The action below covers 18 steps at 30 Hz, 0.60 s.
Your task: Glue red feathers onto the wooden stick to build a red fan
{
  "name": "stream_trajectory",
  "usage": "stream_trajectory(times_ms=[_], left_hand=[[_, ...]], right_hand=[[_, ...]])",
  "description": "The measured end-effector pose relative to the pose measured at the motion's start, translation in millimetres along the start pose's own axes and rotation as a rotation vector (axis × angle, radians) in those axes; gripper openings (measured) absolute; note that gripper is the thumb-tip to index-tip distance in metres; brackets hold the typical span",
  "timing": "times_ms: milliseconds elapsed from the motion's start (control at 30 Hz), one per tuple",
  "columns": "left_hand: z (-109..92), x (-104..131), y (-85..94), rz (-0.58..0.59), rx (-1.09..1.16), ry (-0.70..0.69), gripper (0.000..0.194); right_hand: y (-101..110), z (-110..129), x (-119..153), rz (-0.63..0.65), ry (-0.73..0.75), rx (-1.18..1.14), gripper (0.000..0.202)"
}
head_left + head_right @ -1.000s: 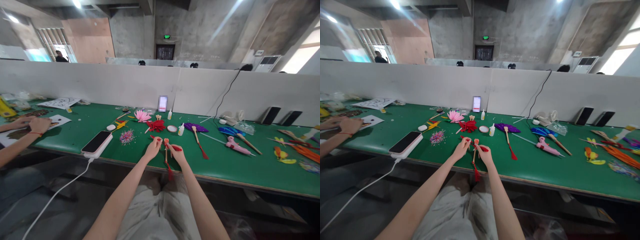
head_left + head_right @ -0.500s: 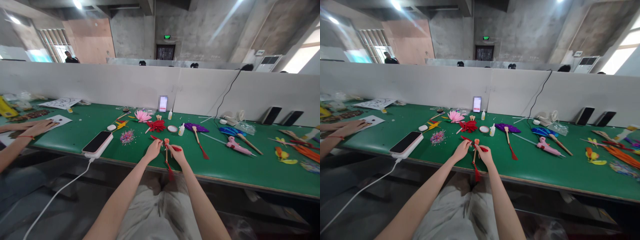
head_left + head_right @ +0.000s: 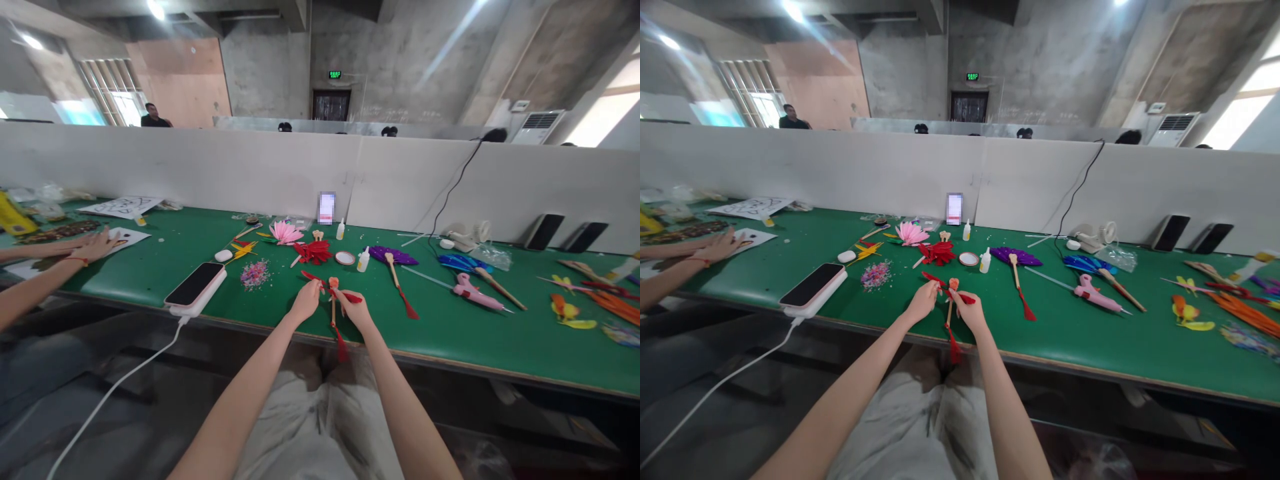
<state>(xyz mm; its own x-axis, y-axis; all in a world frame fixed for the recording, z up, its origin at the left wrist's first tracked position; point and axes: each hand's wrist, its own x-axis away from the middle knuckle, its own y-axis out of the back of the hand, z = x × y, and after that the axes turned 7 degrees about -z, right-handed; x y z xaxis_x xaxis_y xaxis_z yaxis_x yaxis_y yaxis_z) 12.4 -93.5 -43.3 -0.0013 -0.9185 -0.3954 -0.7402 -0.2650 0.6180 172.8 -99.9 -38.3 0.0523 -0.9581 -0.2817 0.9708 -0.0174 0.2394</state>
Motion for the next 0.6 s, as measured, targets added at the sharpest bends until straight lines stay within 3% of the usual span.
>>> stream_trajectory(times_ms=[333,600], left_hand=[[-2.1,-1.0,3.7,-0.056,0.114,0.064,0.033],[-4.0,-1.6,4.5,-0.097,0.12,-0.038,0.026]], right_hand=[[0.8,-4.8,-1.5,-0.02,-0.008,-0.013,0.045],[2.5,-1.2,0.2,-0.026,-0.005,-0.014,0.044]])
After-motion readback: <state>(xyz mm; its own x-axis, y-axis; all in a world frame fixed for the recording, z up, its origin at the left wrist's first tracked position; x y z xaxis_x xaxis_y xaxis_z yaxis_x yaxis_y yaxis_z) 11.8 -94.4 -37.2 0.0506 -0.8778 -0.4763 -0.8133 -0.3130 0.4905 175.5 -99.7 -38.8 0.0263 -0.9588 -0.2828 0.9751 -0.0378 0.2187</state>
